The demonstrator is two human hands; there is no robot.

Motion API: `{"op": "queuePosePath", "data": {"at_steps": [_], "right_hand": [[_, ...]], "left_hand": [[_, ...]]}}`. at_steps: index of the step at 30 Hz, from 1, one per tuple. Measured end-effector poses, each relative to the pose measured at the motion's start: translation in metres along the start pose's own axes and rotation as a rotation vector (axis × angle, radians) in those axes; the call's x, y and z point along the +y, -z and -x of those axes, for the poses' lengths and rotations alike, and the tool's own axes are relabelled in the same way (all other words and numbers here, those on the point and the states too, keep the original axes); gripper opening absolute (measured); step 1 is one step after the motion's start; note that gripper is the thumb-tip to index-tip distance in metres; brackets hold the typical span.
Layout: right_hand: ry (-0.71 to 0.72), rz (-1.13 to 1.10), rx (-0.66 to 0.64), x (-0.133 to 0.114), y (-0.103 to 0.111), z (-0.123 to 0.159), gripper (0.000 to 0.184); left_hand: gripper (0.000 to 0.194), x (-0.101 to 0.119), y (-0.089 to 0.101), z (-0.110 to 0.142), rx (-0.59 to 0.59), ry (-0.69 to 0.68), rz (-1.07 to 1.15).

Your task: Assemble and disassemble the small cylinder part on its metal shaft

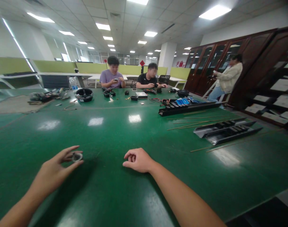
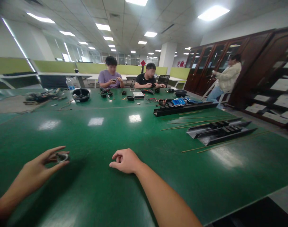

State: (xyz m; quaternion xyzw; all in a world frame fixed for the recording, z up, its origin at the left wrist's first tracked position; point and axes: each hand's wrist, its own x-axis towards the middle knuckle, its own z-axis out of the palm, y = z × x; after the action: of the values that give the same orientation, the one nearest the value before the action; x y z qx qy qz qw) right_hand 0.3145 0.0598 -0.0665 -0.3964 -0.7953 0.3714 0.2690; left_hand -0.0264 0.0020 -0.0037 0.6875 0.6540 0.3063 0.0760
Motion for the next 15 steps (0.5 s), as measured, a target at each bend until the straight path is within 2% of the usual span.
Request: {"op": "queuePosePath", "data": {"at_steps": [2, 5, 7, 10, 15], "right_hand": [[0.030, -0.035, 0.051, 0.000, 0.001, -0.001, 0.035], [0.076, -0.030, 0.121, -0.001, 0.003, -0.002, 0.042], [0.102, -0.011, 0.137, -0.001, 0.004, -0.002, 0.046], [0.157, 0.016, 0.128, -0.002, 0.004, -0.002, 0.052], [0.206, 0.051, 0.085, -0.004, 0.003, 0.001, 0.057]], "left_hand": [[0.063, 0.029, -0.031, -0.013, -0.068, -0.056, 0.136], [0.039, 0.072, -0.074, -0.020, -0.116, -0.166, 0.215], [0.029, 0.087, -0.092, -0.018, -0.128, -0.241, 0.237], [0.024, 0.088, -0.103, -0.011, -0.182, -0.338, 0.279], [0.024, 0.075, -0.102, -0.003, -0.303, -0.396, 0.323]]}}
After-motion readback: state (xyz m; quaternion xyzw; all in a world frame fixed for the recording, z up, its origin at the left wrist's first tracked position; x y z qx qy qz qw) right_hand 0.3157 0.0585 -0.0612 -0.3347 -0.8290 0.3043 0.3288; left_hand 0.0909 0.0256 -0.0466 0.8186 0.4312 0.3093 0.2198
